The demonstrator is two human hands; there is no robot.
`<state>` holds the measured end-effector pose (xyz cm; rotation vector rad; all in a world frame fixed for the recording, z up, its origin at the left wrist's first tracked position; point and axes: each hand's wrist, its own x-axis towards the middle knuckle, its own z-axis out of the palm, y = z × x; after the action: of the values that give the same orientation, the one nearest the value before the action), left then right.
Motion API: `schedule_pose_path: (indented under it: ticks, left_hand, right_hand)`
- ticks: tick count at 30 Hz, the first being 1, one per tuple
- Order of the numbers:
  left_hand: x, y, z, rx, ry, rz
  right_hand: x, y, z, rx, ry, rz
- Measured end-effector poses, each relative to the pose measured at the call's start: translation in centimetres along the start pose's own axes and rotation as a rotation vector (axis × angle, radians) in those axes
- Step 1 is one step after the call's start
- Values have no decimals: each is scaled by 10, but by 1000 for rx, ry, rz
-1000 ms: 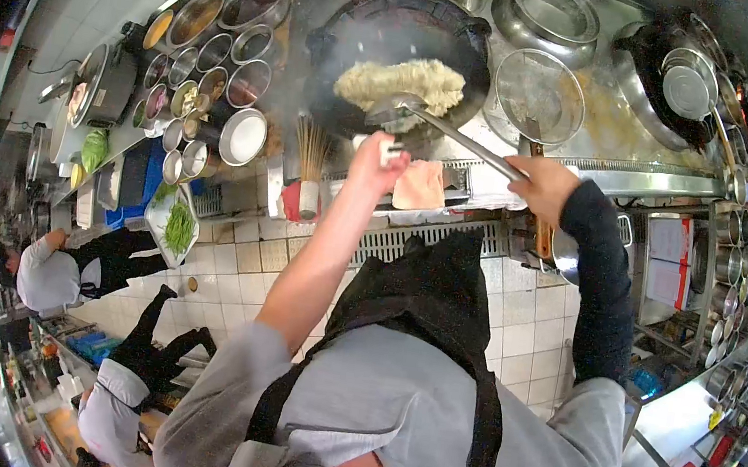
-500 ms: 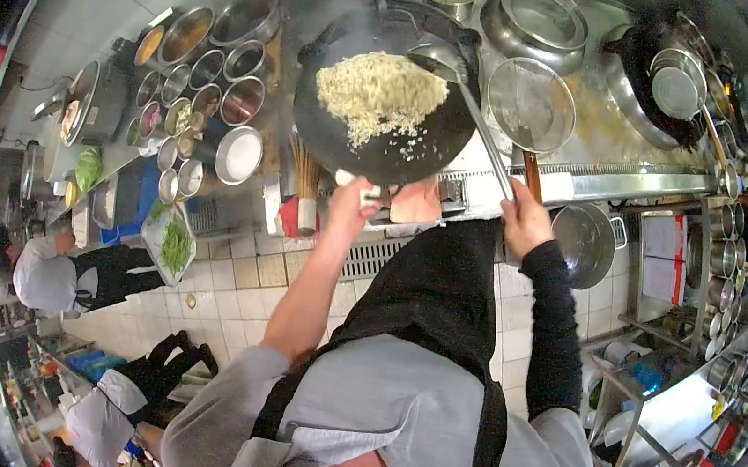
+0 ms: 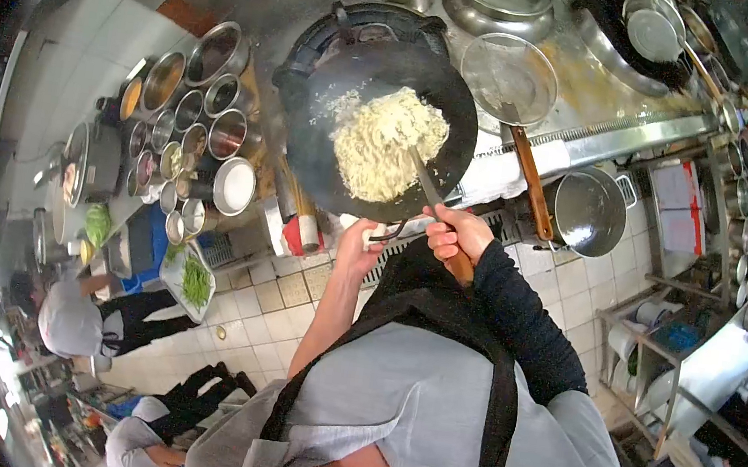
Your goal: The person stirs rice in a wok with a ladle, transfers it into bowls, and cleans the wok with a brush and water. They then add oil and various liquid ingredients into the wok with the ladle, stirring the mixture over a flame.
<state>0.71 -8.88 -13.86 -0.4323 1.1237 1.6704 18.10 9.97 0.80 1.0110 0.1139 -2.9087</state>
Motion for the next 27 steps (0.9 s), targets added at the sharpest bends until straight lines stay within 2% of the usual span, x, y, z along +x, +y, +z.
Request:
schedule_pose_path:
  ticks: [2, 4, 7, 10, 11, 14, 15, 16, 18, 19, 20, 21, 22, 23, 25, 26, 27]
  left_hand:
    - [2, -8, -6, -35, 48, -42]
    - [4, -9, -13, -18, 8, -80]
    - [-10, 9, 0, -25, -49, -192]
    - [-6, 10, -4, 4, -94, -188]
    - [-12, 12, 1, 19, -45, -162]
    - [-17, 20, 2, 7, 31, -196]
    - [-18, 26, 1, 24, 1, -206]
    - [-17, 31, -1, 53, -35, -230]
    - [-4, 45, -14, 65, -187, -321]
    - [19, 54, -38, 139, -203, -298]
    - [14, 67, -33, 143, -245, -343]
    - [6, 77, -23, 263, -152, -317]
    - [32, 91, -48, 212, -331, -398]
    - [3, 100, -27, 245, -283, -408]
    - [-13, 120, -31, 285, -268, -391]
    - [-23, 125, -37, 278, -297, -464]
    - [-25, 126, -54, 376, -354, -438]
  right_hand:
    - [-1, -4, -12, -25, -15, 2]
    - [1, -10, -21, -56, -49, 2]
    - [3, -16, -18, -11, 11, -2]
    - [18, -20, -45, 65, -93, 23]
    - [21, -17, -47, 87, -165, 29]
    - [24, 3, -34, 106, -124, 13]
    - [29, 13, -32, 107, -173, 4]
    - [34, 23, -33, 118, -217, -21]
    - [44, 45, -29, -86, -161, -204]
    - [52, 56, -28, -147, -113, -301]
    - [59, 69, -23, -197, -85, -377]
    - [65, 83, -19, -234, -53, -445]
    - [71, 99, -14, -256, -30, -504]
    - [74, 116, -12, -281, 0, -556]
    - [78, 151, -7, -335, 53, -641]
    - [77, 170, -7, -351, 73, -682]
    - [72, 189, -9, -263, 12, -684]
